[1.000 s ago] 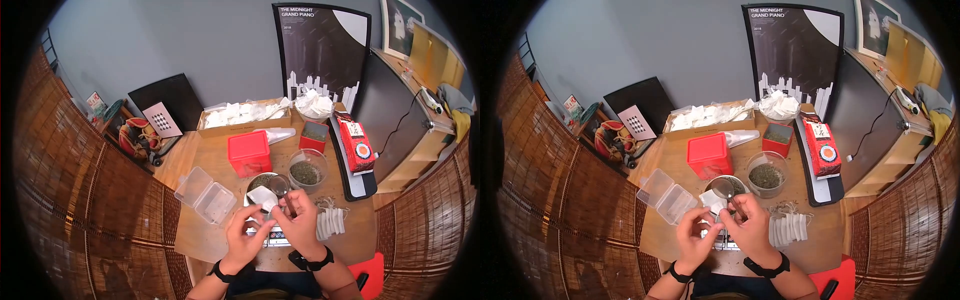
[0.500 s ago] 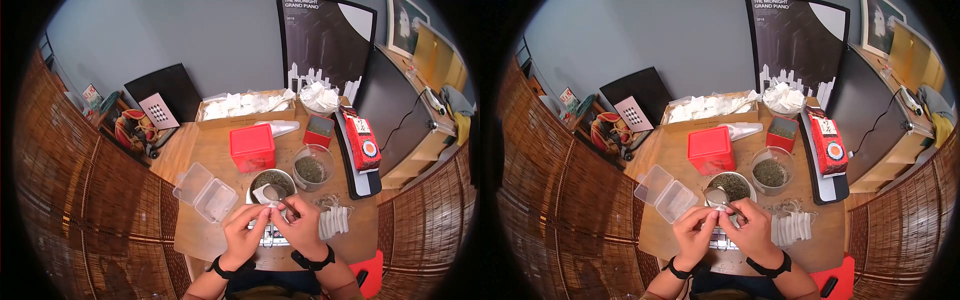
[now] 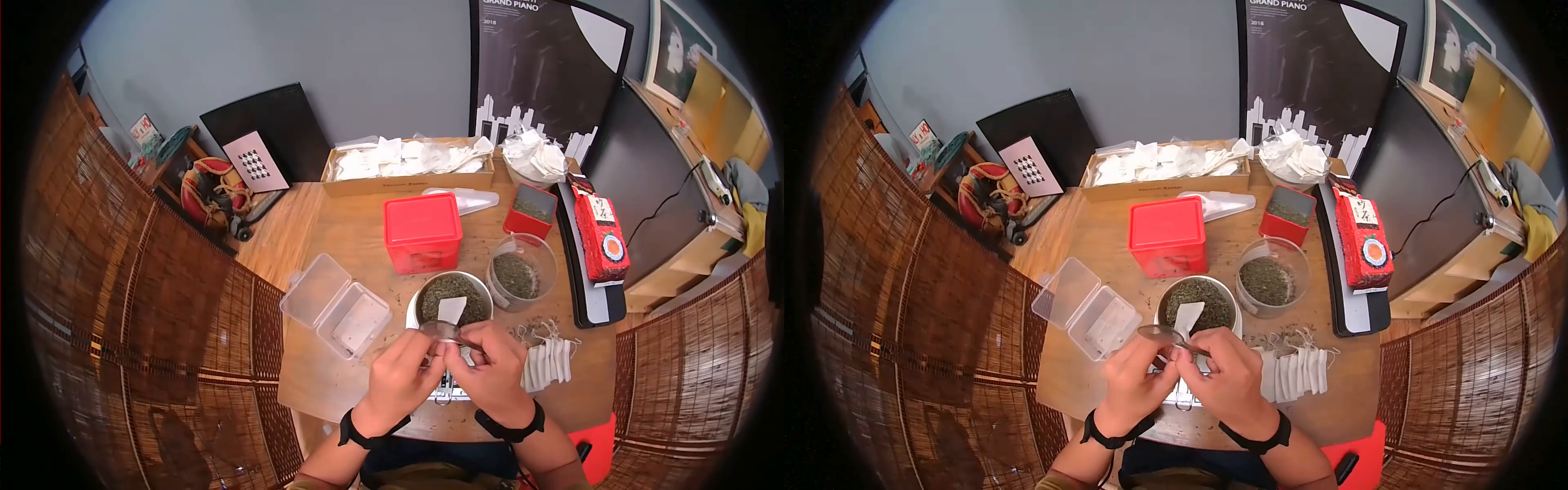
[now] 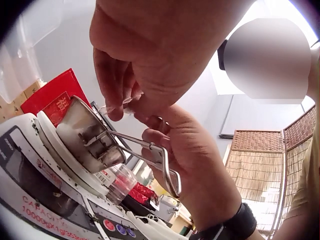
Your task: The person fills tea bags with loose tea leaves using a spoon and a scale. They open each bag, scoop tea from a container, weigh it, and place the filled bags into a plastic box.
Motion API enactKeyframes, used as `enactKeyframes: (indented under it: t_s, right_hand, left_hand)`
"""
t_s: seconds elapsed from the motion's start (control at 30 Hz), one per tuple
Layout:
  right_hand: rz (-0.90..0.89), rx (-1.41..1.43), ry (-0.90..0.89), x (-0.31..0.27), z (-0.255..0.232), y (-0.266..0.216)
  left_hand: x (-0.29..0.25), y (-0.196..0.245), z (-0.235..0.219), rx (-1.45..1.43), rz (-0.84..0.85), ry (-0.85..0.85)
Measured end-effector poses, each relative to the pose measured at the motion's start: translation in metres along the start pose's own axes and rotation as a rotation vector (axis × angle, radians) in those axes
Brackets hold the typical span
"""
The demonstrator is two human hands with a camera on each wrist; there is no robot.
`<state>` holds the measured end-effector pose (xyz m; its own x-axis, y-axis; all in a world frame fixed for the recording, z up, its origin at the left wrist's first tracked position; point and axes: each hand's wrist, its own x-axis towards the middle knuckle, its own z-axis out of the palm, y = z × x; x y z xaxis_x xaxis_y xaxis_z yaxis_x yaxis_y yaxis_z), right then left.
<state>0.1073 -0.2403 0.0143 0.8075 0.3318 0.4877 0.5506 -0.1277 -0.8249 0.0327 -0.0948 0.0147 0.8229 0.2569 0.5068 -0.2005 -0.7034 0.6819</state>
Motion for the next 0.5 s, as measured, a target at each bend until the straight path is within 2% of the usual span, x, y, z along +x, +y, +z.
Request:
enactKeyframes:
  t_s: [0.13, 0.3, 0.43, 0.5]
  right_hand:
    - [-0.044, -0.069, 0.038, 0.001, 0.001, 0.001]
    - [-0.084, -0.123, 0.045, 0.005, -0.001, -0.003]
    - [-0.087, -0.096, 0.01, 0.004, -0.001, -0.002]
    - [0.021, -0.045, 0.021, 0.004, -0.002, -0.007]
  left_hand:
    - [0.0, -0.003, 0.006, 0.008, -0.01, 0.059]
    - [-0.003, 0.006, 0.009, -0.132, -0.158, 0.148]
    - [-0.004, 0.003, 0.007, -0.174, -0.12, 0.198]
    - [-0.003, 0.004, 0.004, -0.203, -0.127, 0.17]
